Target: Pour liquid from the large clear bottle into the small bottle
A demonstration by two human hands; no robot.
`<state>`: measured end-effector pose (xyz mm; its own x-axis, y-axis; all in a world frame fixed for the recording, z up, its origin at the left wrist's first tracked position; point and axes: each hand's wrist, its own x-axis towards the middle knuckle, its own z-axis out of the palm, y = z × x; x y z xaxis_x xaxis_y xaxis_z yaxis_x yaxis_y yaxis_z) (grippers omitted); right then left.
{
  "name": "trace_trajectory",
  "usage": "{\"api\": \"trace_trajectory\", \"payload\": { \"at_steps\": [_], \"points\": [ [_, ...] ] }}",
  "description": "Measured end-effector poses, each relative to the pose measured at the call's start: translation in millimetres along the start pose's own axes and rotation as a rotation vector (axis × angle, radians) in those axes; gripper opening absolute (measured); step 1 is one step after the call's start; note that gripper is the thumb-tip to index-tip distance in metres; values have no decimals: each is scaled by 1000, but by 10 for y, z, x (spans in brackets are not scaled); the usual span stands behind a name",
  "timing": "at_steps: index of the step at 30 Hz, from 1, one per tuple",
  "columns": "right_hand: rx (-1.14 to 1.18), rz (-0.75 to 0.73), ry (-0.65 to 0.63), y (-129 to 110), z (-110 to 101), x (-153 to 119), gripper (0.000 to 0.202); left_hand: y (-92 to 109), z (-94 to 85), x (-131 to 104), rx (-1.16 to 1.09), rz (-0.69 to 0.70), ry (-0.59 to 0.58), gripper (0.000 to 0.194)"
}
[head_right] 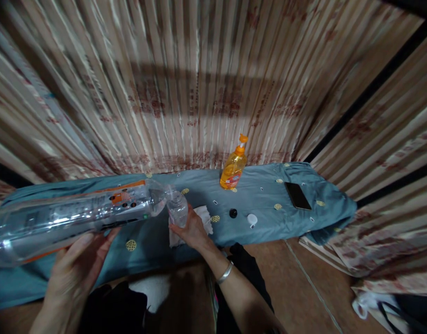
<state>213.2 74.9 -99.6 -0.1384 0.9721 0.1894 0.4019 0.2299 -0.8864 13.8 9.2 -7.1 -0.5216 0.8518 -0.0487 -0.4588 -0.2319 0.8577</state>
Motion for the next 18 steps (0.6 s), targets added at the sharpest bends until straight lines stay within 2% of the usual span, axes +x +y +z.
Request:
{"api": "trace_trajectory", "payload": {
  "at_steps": [6,11,18],
  "points": [
    [-5,40,-10,-18,-5,0,63,-3,-20,5,11,-12,4,45],
    [24,11,9,18,14,-3,65,1,-4,1,16,2,2,40],
    [20,20,5,8,14,-2,62,-11,-8,0,-8,15,-14,41]
  ]
}}
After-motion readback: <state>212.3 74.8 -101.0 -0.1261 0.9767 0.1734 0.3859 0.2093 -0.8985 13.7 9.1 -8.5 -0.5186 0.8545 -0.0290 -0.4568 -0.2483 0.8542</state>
